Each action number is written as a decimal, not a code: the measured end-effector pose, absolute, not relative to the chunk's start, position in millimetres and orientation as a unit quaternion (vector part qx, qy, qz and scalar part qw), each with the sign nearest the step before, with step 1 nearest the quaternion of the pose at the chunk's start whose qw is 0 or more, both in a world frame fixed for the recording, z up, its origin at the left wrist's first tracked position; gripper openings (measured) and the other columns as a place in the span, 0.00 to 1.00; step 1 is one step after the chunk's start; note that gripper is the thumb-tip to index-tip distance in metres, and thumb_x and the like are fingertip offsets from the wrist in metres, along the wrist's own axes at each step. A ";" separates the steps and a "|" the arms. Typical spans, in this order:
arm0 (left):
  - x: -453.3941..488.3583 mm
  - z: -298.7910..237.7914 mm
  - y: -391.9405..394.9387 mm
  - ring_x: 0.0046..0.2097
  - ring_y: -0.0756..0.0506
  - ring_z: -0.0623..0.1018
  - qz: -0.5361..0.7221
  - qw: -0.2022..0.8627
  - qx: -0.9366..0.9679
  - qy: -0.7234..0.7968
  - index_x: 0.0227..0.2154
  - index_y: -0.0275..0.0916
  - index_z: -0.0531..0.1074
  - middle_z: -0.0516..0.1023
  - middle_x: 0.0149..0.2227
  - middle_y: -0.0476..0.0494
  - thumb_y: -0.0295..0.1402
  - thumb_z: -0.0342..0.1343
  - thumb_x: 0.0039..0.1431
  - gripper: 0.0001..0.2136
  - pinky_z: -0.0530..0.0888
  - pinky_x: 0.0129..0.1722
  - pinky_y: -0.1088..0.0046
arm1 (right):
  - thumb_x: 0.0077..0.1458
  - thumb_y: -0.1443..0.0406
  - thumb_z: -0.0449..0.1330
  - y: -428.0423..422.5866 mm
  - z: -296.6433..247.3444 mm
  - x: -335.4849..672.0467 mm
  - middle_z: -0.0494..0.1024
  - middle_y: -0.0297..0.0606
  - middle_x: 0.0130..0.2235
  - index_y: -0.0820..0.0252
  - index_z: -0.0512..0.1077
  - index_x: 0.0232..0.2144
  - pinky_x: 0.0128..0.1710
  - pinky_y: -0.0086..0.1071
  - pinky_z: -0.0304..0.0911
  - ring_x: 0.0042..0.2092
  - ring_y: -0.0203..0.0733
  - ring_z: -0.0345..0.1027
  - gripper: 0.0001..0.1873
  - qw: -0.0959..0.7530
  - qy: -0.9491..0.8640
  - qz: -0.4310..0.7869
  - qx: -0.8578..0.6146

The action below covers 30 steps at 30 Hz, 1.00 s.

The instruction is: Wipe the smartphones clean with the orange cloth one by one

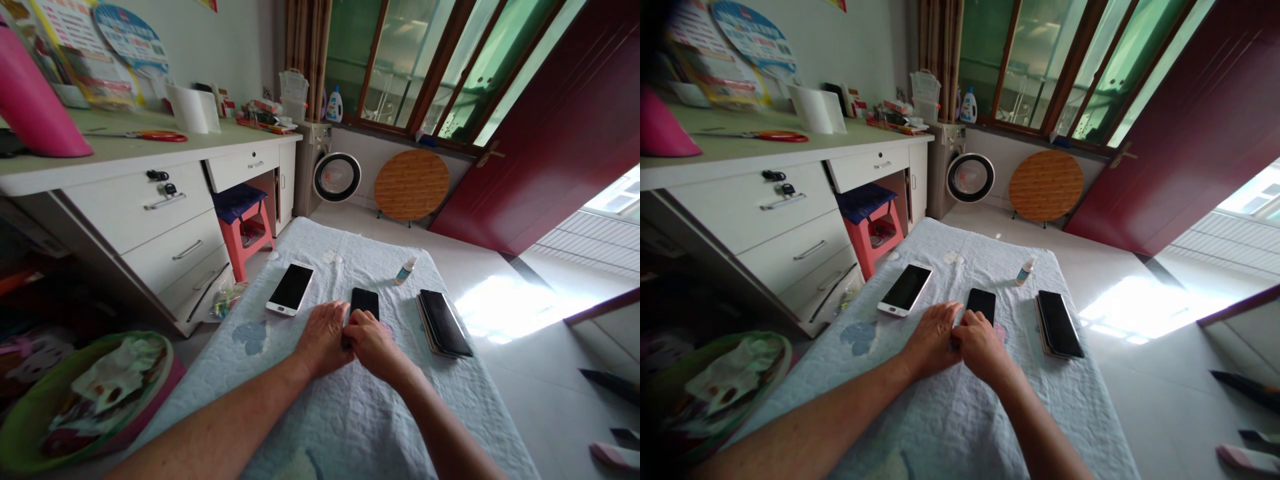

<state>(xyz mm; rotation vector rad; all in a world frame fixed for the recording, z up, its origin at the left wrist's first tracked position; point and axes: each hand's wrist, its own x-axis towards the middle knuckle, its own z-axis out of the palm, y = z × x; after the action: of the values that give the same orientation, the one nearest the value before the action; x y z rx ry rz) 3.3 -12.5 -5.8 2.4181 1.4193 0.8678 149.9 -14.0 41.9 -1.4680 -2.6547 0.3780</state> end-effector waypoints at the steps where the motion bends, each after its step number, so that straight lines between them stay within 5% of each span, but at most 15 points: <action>1: 3.0 -5.9 -12.3 0.57 0.34 0.66 0.292 0.102 0.820 0.481 0.56 0.38 0.51 0.65 0.54 0.33 0.38 0.58 0.45 0.35 0.61 0.58 0.52 | 0.56 0.69 0.54 -11.9 42.6 150.5 0.68 0.37 0.35 0.57 0.75 0.29 0.38 0.30 0.52 0.38 0.38 0.56 0.10 0.042 -0.868 0.122 -0.480; 16: 2.8 -5.2 -11.2 0.58 0.31 0.63 0.308 0.146 0.805 0.486 0.61 0.41 0.41 0.60 0.59 0.33 0.45 0.65 0.40 0.49 0.61 0.57 0.49 | 0.61 0.67 0.49 74.2 39.1 150.4 0.68 0.43 0.40 0.59 0.76 0.37 0.44 0.31 0.53 0.43 0.42 0.58 0.15 0.032 -0.834 0.042 -0.549; 30: 3.9 -6.5 -12.5 0.59 0.31 0.63 0.286 0.115 0.803 0.509 0.61 0.34 0.42 0.62 0.57 0.27 0.45 0.63 0.41 0.49 0.60 0.57 0.49 | 0.58 0.70 0.52 23.3 37.8 147.4 0.66 0.39 0.35 0.61 0.74 0.30 0.40 0.30 0.53 0.37 0.38 0.58 0.11 0.022 -0.860 0.073 -0.505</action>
<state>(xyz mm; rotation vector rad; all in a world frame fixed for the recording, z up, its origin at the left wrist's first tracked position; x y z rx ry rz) 3.9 -12.5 -6.5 2.3541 1.4921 0.8383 147.4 23.3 37.8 -1.5642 -2.6634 0.2258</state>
